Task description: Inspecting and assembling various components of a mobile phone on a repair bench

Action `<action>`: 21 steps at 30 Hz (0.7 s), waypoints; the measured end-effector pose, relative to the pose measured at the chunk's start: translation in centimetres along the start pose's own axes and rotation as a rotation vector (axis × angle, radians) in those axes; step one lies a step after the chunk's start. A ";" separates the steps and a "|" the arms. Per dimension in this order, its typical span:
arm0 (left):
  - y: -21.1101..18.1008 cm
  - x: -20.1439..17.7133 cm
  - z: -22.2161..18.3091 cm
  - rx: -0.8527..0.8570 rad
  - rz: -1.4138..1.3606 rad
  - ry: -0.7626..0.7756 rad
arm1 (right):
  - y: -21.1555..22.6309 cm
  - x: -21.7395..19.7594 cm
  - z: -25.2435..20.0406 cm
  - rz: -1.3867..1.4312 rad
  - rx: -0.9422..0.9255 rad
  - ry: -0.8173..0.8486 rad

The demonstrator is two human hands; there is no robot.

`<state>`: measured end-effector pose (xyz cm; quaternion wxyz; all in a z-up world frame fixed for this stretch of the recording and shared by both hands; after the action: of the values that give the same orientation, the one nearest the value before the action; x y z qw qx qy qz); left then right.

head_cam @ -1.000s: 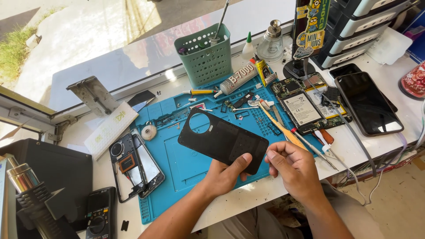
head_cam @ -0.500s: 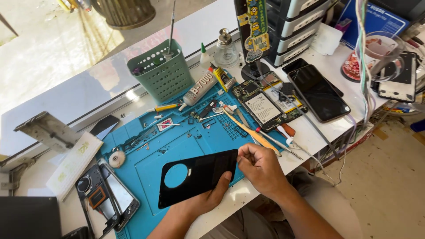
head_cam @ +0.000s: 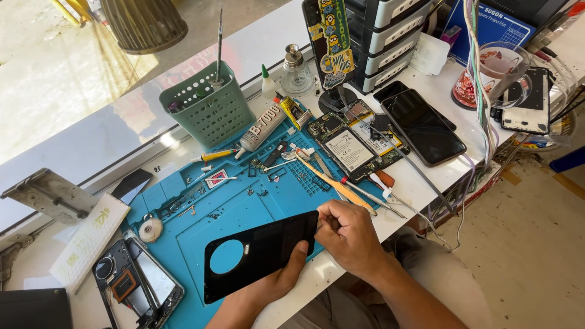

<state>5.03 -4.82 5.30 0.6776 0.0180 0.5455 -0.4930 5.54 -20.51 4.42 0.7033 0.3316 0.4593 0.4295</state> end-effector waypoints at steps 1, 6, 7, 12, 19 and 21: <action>0.0 0.0 0.0 0.017 -0.028 -0.011 | 0.2 0.0 0.0 -0.059 -0.034 -0.005; -0.3 -0.6 0.3 0.022 -0.030 -0.054 | 0.0 -0.2 0.1 -0.092 -0.031 -0.010; 0.0 -0.4 0.2 0.001 -0.042 -0.042 | -0.2 -0.3 0.1 -0.017 0.004 0.004; 2.5 2.4 -0.8 -0.104 -0.216 0.086 | -1.8 0.2 -0.4 0.116 0.106 0.111; 1.9 2.1 -0.5 -0.138 -0.660 0.167 | -2.9 0.7 -0.2 0.146 0.274 0.244; 1.8 1.9 0.1 -0.260 -0.806 0.210 | -2.9 0.1 0.2 0.211 0.323 0.237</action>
<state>6.22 -5.18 3.03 0.3684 -0.2321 0.6324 -0.6407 6.62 -21.60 1.91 0.5333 0.4331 0.5643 0.4577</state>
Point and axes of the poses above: each hand's wrist, its own z-axis towards the middle knuckle, its own x-axis out of the palm, y = z × x, the point moved 8 cm from there along z, towards the middle knuckle, and after that the axes turned 1 degree about -z, right-handed, at the moved point
